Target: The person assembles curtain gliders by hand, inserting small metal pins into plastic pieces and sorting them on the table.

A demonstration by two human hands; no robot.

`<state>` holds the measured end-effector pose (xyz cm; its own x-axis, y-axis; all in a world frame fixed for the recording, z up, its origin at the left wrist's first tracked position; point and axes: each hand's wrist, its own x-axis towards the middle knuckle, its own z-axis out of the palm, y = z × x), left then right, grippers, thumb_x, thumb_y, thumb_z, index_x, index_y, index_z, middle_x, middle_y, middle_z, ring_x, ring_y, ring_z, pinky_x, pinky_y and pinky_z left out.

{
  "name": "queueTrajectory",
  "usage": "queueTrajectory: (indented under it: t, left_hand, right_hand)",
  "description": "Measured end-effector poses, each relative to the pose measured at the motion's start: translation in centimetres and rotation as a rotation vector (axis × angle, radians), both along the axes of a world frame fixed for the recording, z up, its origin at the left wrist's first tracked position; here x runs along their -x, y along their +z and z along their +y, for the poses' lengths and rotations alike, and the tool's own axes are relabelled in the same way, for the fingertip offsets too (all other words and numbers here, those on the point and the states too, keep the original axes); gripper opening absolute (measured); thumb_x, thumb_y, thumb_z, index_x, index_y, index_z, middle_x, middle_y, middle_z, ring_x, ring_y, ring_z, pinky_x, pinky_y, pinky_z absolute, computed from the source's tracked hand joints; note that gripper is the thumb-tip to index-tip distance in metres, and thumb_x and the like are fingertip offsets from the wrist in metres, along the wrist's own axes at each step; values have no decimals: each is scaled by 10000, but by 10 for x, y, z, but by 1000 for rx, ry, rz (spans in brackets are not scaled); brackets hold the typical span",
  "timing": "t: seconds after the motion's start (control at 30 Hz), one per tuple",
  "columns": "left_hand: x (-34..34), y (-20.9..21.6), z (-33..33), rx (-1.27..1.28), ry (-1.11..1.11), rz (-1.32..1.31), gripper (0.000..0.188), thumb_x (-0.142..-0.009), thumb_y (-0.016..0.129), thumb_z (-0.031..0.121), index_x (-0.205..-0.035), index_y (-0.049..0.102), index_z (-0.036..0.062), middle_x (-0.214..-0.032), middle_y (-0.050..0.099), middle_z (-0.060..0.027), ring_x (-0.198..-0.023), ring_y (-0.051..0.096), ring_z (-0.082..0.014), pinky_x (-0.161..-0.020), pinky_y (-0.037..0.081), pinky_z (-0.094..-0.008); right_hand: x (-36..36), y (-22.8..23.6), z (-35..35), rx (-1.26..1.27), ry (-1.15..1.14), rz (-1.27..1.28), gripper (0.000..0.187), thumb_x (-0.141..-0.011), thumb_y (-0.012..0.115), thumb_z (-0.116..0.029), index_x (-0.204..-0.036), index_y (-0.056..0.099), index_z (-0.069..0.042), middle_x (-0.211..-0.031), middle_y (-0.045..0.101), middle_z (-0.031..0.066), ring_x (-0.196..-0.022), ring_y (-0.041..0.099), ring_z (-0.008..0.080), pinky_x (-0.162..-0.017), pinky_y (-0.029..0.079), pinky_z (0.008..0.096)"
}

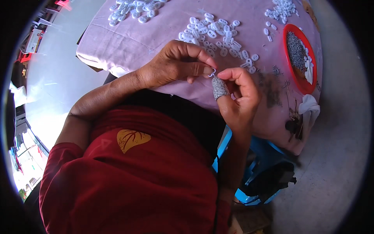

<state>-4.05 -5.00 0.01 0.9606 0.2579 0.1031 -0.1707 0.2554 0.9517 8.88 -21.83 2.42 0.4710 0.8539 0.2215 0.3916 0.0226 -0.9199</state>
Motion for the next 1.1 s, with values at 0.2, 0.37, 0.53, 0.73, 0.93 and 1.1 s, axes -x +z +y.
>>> queueTrajectory:
  t: [0.2, 0.37, 0.53, 0.73, 0.93, 1.1]
  left_hand:
    - [0, 1, 0, -8, 4, 9, 182, -928, 655, 45, -1101, 687, -4, -898, 702, -59, -700, 582, -40, -606, 486, -186]
    - [0, 1, 0, -11, -7, 7, 179, -928, 658, 47, -1098, 691, 1, -895, 702, -55, -718, 590, -42, -604, 485, -183]
    - [0, 0, 0, -42, 2, -3, 173, -925, 663, 48, -1089, 697, 4, -906, 707, -54, -723, 593, -38, -596, 479, -181]
    - [1, 2, 0, -68, 2, 10, 168, -924, 661, 41, -1084, 700, 5, -901, 711, -50, -733, 600, -37, -596, 479, -181]
    - [-1, -2, -1, -79, 18, -15, 164, -923, 671, 79, -1071, 709, 20, -850, 697, -27, -651, 562, -40, -609, 490, -192]
    - [0, 0, -2, -92, 23, -8, 155, -921, 672, 78, -1059, 714, 21, -836, 695, -26, -646, 560, -39, -601, 486, -191]
  right_hand:
    - [1, 6, -1, 12, 4, 39, 161, -836, 600, 86, -980, 587, 14, -882, 586, 7, -801, 539, 55, -737, 433, 188]
    - [1, 8, 1, 36, 19, 56, 151, -834, 594, 80, -969, 586, 12, -872, 580, 0, -788, 524, 46, -719, 418, 181]
    - [2, 11, 2, 44, 19, 73, 141, -832, 586, 66, -961, 585, 9, -864, 575, -6, -777, 513, 41, -708, 407, 180]
    - [1, 12, 2, 63, 31, 97, 137, -826, 583, 65, -949, 585, 6, -863, 573, -8, -778, 515, 40, -711, 412, 184]
    - [3, 11, 5, 36, -10, 123, 136, -792, 634, 61, -904, 619, -13, -802, 569, -39, -711, 475, 22, -634, 383, 172]
    - [3, 12, 6, 44, -7, 165, 133, -801, 628, 71, -906, 622, -11, -800, 571, -38, -715, 479, 16, -637, 389, 167]
